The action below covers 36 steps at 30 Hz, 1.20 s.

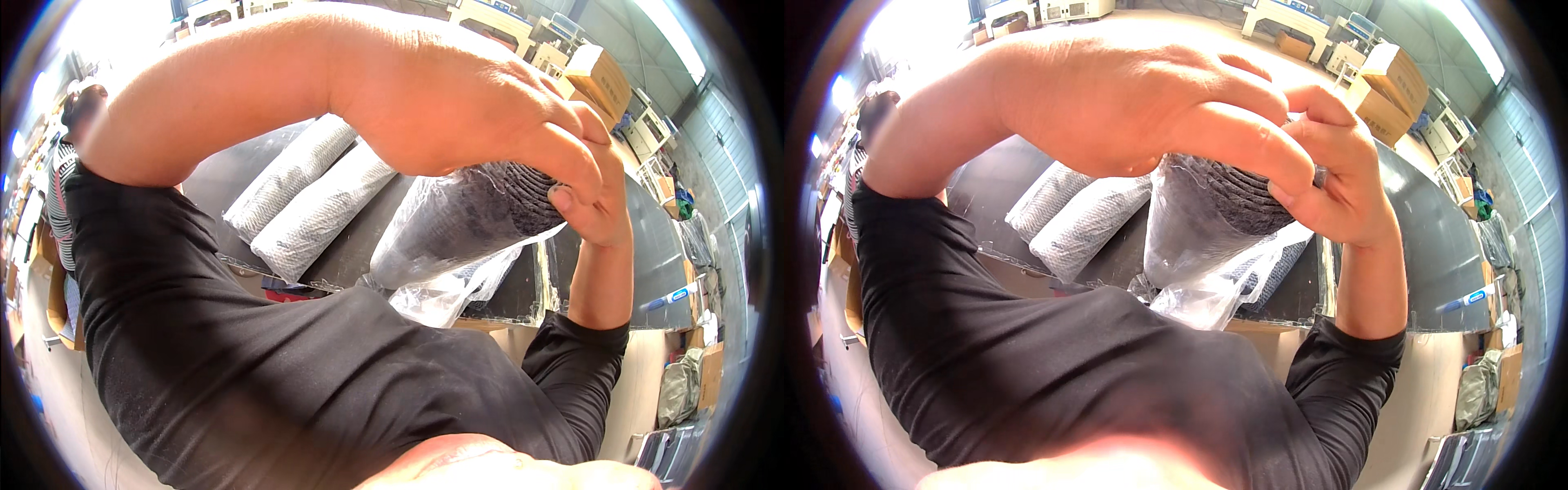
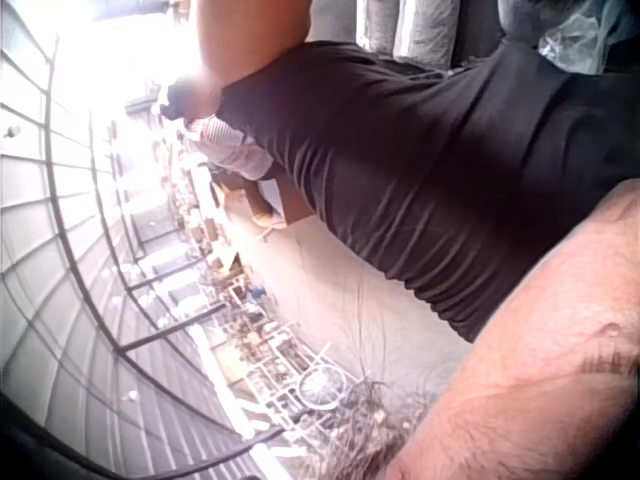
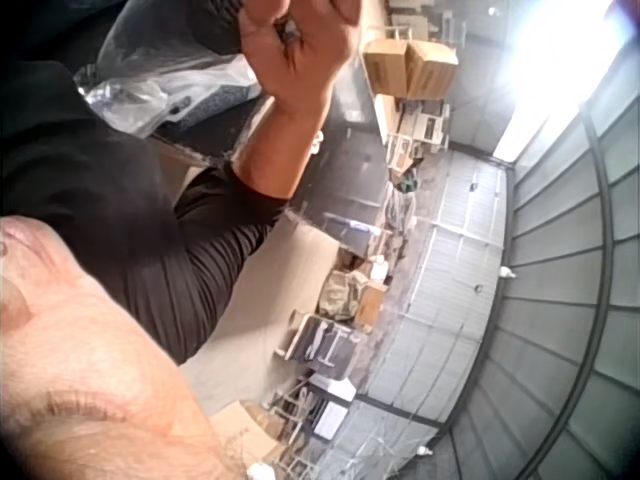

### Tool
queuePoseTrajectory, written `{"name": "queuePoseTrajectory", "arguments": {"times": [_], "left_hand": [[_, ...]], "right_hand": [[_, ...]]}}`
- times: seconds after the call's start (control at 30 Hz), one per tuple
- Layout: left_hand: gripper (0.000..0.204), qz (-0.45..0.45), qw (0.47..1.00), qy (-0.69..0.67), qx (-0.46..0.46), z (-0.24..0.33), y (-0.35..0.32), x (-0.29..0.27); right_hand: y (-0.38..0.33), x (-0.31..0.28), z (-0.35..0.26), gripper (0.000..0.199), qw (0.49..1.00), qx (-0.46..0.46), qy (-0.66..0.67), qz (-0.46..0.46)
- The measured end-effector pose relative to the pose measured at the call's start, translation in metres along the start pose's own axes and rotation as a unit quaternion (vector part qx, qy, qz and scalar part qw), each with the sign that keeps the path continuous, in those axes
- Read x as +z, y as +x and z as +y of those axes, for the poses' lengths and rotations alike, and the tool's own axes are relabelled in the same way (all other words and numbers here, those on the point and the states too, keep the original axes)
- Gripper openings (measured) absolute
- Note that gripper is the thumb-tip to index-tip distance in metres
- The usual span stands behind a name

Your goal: The person wraps several rolled gray mats in clear plastic bags on a large table. They pick up each roll, slide it into a bag, and then seal the bag using a handheld heat sealer. The wrapped rolls are then placed back on the table.

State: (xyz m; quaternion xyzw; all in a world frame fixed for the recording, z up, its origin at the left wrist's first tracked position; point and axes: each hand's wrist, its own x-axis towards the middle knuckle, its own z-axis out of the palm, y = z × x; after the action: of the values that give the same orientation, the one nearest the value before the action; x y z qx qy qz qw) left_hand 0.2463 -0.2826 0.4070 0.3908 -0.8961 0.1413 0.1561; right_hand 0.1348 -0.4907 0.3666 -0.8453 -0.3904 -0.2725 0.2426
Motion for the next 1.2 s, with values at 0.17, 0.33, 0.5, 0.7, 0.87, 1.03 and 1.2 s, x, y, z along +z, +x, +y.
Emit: {"name": "queuePoseTrajectory", "arguments": {"times": [0.17,0.33,0.5,0.7,0.87,1.03,1.2], "left_hand": [[0.058,-0.023,0.998,-0.007,-0.054,0.003,-0.002,-0.001],[0.057,-0.081,0.984,0.004,-0.160,0.008,-0.004,-0.006],[0.056,0.027,0.990,0.046,-0.131,0.005,-0.019,0.003],[0.038,0.161,0.951,0.258,-0.059,0.007,-0.053,0.027],[0.023,0.165,0.922,0.344,-0.066,0.011,-0.070,0.034],[0.018,0.014,0.955,0.280,-0.100,0.023,-0.071,0.008],[0.012,0.091,0.951,0.246,-0.164,0.022,-0.073,0.027]], "right_hand": [[0.003,0.003,0.006,0.030,0.999,-0.033,0.015,0.002],[0.007,0.003,0.007,0.028,0.999,-0.030,0.022,-0.013],[0.003,0.002,0.011,0.028,1.000,-0.011,0.000,0.016],[0.000,0.003,0.009,0.026,0.998,-0.019,-0.061,0.012],[0.006,0.008,0.015,0.028,0.997,-0.020,-0.068,0.016],[0.012,0.010,0.021,0.025,0.995,-0.031,-0.092,0.013],[0.026,0.019,0.028,0.019,0.991,-0.030,-0.127,0.025]]}}
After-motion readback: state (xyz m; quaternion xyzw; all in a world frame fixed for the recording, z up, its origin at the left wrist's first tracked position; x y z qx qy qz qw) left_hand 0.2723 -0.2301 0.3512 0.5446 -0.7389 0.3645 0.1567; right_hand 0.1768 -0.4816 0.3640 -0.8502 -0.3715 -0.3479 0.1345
